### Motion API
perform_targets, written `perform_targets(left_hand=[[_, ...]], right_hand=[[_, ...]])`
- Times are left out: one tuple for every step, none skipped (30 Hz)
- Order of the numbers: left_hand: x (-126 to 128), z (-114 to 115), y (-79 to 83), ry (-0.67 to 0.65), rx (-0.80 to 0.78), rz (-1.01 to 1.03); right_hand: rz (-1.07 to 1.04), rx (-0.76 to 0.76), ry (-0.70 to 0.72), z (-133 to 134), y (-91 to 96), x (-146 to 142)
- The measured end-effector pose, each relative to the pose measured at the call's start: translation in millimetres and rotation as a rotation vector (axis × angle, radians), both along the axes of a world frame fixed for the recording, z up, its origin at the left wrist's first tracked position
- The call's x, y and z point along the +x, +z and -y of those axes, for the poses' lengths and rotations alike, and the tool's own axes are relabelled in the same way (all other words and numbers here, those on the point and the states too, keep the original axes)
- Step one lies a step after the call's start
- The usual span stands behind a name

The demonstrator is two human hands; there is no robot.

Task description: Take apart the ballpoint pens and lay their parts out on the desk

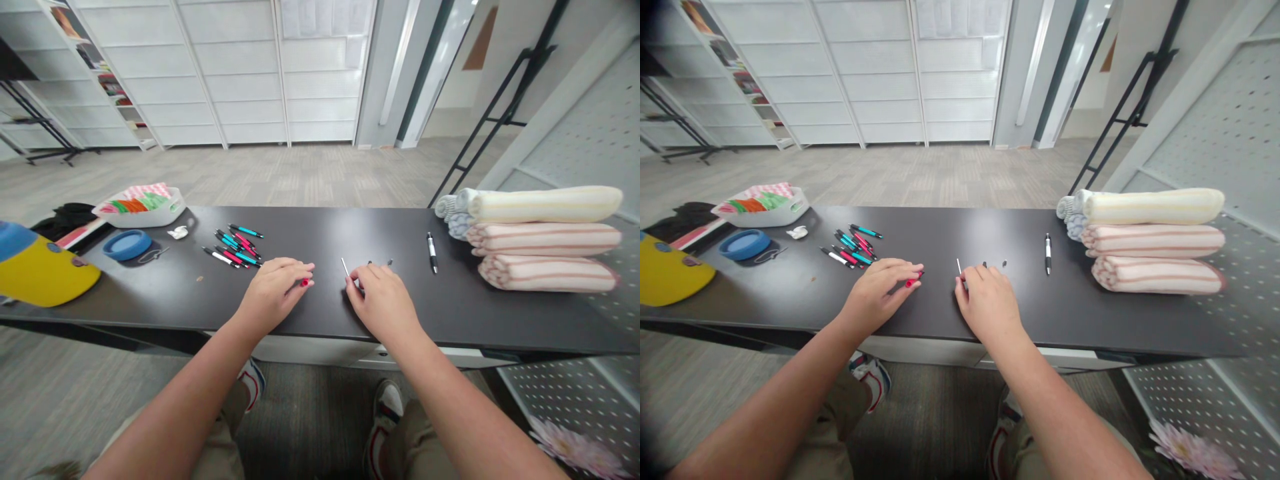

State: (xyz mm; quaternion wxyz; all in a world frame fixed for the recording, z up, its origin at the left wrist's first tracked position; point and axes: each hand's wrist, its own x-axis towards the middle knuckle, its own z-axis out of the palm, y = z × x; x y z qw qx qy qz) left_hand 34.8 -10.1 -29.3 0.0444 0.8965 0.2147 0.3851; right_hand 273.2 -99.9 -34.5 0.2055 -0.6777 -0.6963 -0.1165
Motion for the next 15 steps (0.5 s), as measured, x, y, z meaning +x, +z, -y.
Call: perform_targets(left_hand=[[-0.4,1.5,1.3,0.017,-0.019,0.022],[-0.8,3.1,2.6,0.044,-0.039,0.038],[-1.2,4.5,3.7,0.078,-0.06,0.056],[-1.5,5.6,4.5,0.112,-0.087,0.075],[-1.6,6.1,4.8,0.142,-0.126,0.092],[-1.5,6.1,4.7,0.163,-0.178,0.107],[-1.2,5.6,4.3,0.169,-0.24,0.116],[-0.8,4.9,3.8,0.166,-0.303,0.119],[-0.4,4.1,3.4,0.159,-0.355,0.116],[0.0,3.5,3.1,0.155,-0.386,0.114],[0.4,3.2,3.1,0.157,-0.399,0.118],[0.6,3.2,3.3,0.163,-0.4,0.128],[0.7,3.5,3.7,0.174,-0.398,0.142],[0.7,4.0,4.2,0.185,-0.402,0.151],[0.7,4.4,4.7,0.192,-0.413,0.148]], right_hand=[[0.001,-0.001,0.002,-0.1,-0.3,0.1],[0.002,-0.002,0.004,-0.1,-0.6,0.2],[0.003,-0.003,0.006,-0.1,-0.9,0.3],[0.004,-0.003,0.008,-0.1,-1.2,0.4],[0.006,-0.002,0.011,-0.1,-1.5,0.5],[0.007,0.0,0.014,0.0,-1.8,0.7],[0.008,0.002,0.017,0.0,-2.0,0.8],[0.008,0.005,0.02,0.0,-2.3,1.0],[0.009,0.009,0.022,0.0,-2.5,1.1],[0.008,0.011,0.024,-0.1,-2.6,1.2],[0.008,0.013,0.025,-0.2,-2.8,1.3],[0.007,0.013,0.025,-0.3,-2.9,1.4],[0.008,0.013,0.026,-0.4,-2.9,1.4],[0.008,0.011,0.027,-0.5,-2.9,1.3],[0.008,0.008,0.028,-0.6,-2.9,1.3]])
